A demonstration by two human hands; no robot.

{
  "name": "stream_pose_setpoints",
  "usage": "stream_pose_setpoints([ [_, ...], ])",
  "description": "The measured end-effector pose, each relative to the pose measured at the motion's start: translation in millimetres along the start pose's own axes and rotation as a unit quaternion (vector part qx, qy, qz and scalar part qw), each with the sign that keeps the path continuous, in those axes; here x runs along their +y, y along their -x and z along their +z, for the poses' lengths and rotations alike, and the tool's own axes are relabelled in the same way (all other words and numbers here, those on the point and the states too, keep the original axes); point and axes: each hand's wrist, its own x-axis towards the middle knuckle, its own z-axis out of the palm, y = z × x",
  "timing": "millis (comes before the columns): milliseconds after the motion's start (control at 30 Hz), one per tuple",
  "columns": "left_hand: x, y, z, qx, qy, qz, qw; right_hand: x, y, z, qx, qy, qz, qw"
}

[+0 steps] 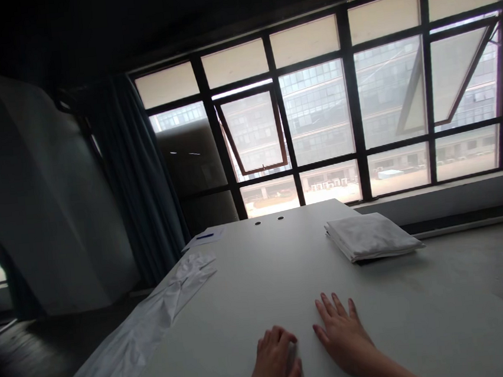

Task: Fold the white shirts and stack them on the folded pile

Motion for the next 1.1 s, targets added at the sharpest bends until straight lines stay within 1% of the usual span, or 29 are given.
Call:
stream_pose_setpoints([
  [67, -9, 0, -8, 0.005, -0.022, -0.040, 0.999, -1, 4, -7, 0.003, -0.010, -0.008, 1.000],
  [100, -18, -1, -14, 0.009, -0.035, -0.065, 0.997, 0, 6, -10, 0.003, -0.014, -0.014, 1.000],
  [200, -59, -1, -42, 0.028, -0.082, -0.147, 0.985, 5, 8, -16, 0.000, -0.025, -0.033, 0.999],
  [300, -114, 6, -81, 0.084, -0.123, -0.243, 0.959, 7, 8, -17, -0.001, -0.022, -0.039, 0.999],
  [400, -160, 21, -114, 0.146, -0.165, -0.321, 0.921, 6, 10, -17, -0.001, -0.016, -0.040, 0.999],
  [467, -179, 30, -125, 0.162, -0.182, -0.382, 0.891, 5, 11, -19, -0.002, -0.016, -0.040, 0.999],
  [533, -186, 34, -126, 0.159, -0.188, -0.415, 0.876, 4, 12, -21, -0.004, -0.015, -0.040, 0.999],
  [600, -184, 31, -118, 0.153, -0.194, -0.410, 0.878, 4, 13, -24, -0.005, -0.012, -0.040, 0.999],
  [733, -167, 16, -99, 0.145, -0.207, -0.356, 0.900, 2, 15, -29, -0.004, -0.013, -0.037, 0.999],
  [833, -155, 6, -91, 0.115, -0.191, -0.313, 0.923, 0, 16, -33, -0.012, -0.014, -0.036, 0.999],
  [900, -144, 2, -86, 0.091, -0.175, -0.273, 0.941, -1, 17, -35, -0.014, -0.014, -0.033, 0.999],
  [1000, -115, 0, -73, 0.051, -0.147, -0.190, 0.969, -2, 16, -33, -0.002, -0.021, -0.032, 0.999],
  [1100, -67, 2, -42, 0.003, -0.105, -0.088, 0.991, 1, 13, -30, 0.025, -0.048, -0.029, 0.998],
])
